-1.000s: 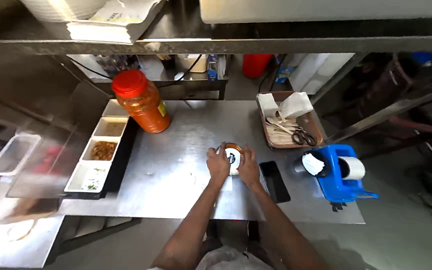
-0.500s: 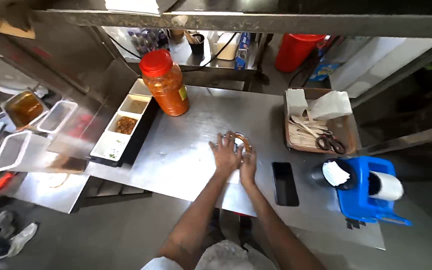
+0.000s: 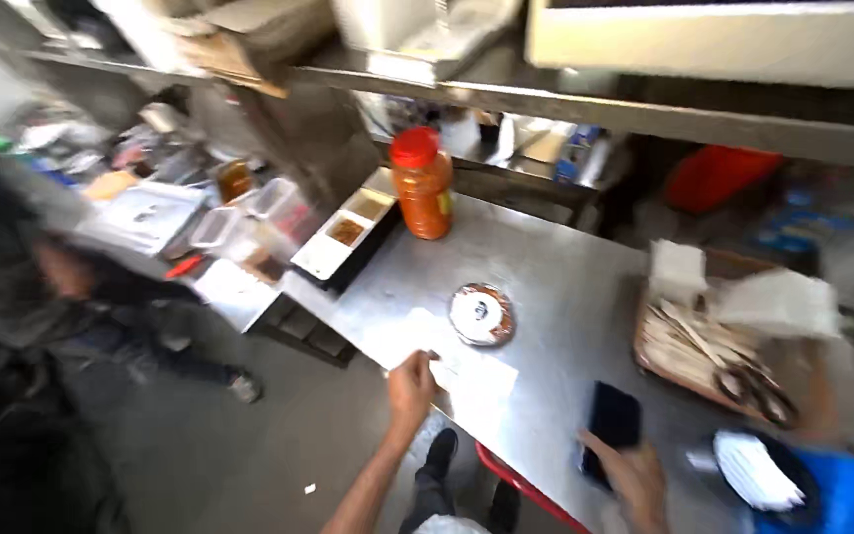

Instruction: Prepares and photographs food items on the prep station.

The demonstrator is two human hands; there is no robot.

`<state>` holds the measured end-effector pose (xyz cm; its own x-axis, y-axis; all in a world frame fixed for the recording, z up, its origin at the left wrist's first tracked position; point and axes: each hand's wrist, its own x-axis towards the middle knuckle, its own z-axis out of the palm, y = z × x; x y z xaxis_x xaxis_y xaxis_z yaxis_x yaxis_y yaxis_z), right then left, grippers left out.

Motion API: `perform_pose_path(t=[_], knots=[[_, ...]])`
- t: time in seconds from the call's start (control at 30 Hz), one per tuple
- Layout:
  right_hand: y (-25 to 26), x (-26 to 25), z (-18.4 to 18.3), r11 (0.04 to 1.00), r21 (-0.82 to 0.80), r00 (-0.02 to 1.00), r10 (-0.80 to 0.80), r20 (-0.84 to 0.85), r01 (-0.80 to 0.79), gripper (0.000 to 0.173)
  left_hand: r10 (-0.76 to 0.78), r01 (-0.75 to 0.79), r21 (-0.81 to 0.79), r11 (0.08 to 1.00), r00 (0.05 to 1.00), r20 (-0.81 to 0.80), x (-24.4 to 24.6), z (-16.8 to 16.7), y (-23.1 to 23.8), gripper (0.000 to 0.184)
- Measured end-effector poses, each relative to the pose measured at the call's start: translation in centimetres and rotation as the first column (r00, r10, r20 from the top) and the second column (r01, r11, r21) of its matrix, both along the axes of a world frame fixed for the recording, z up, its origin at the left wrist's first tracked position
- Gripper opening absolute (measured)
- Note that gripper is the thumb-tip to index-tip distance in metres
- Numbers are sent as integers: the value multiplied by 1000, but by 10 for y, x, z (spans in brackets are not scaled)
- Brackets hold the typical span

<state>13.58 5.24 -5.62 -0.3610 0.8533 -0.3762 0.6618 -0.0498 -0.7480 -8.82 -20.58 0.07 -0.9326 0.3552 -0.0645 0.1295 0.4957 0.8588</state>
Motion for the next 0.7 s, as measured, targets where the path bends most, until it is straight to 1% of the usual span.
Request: perform_pose_path(t=[0.03,0.07,0.1,0.13,0.17,0.2,0.23,0.27,0.3,0.33,0.37,0.4,0.47,0.53,0.57,0.63,0.7], knots=[[-2,-2,8,985,-175,986,-25,-165,-4,82,-33,15,111,994,987,158,20,8,-2,31],[-10,-7,16,948,-312,950,-32,-310,-70,73,-114,50,210,976,945,306,37,16,0,40],[-24,-14,25,899,-404,895,-30,-445,-171,70,-231,109,285,952,869,437,52,26,3,51],[-41,-21,35,851,-450,831,-28,-555,-272,73,-345,172,347,922,771,536,66,40,8,59],[-60,-30,45,810,-473,774,-38,-632,-346,75,-416,207,387,899,681,603,77,54,15,64],[-77,-39,56,775,-491,731,-56,-681,-398,73,-441,211,405,890,626,643,86,67,21,69],[-89,-50,67,744,-500,698,-65,-713,-442,66,-448,199,419,886,603,660,89,78,26,72],[-95,-63,80,710,-509,673,-66,-736,-487,55,-417,169,413,895,642,643,85,86,28,73],[-99,-75,92,667,-530,648,-92,-756,-524,41,-412,165,423,891,685,601,75,90,25,72],[-101,-88,106,618,-561,622,-143,-770,-551,32,-426,180,441,879,711,560,62,93,18,72],[-105,-99,120,581,-563,598,-157,-786,-588,34,-443,198,450,871,715,541,48,95,8,73],[-111,-109,132,566,-542,574,-143,-806,-621,38,-459,206,462,862,705,541,36,98,-1,74],[-123,-133,146,594,-497,540,-121,-833,-633,44,-505,185,532,826,662,554,11,102,-17,75],[-141,-158,149,637,-467,525,-112,-844,-613,51,-539,116,607,786,611,580,-15,104,-36,71],[-151,-170,149,673,-455,534,-105,-839,-583,54,-535,68,626,777,596,599,-26,106,-44,68],[-169,-185,153,735,-484,598,-135,-790,-475,52,-532,-5,644,765,557,638,-45,106,-54,64],[-178,-198,151,746,-507,638,-144,-757,-433,55,-554,-12,663,749,538,636,-63,101,-61,62]])
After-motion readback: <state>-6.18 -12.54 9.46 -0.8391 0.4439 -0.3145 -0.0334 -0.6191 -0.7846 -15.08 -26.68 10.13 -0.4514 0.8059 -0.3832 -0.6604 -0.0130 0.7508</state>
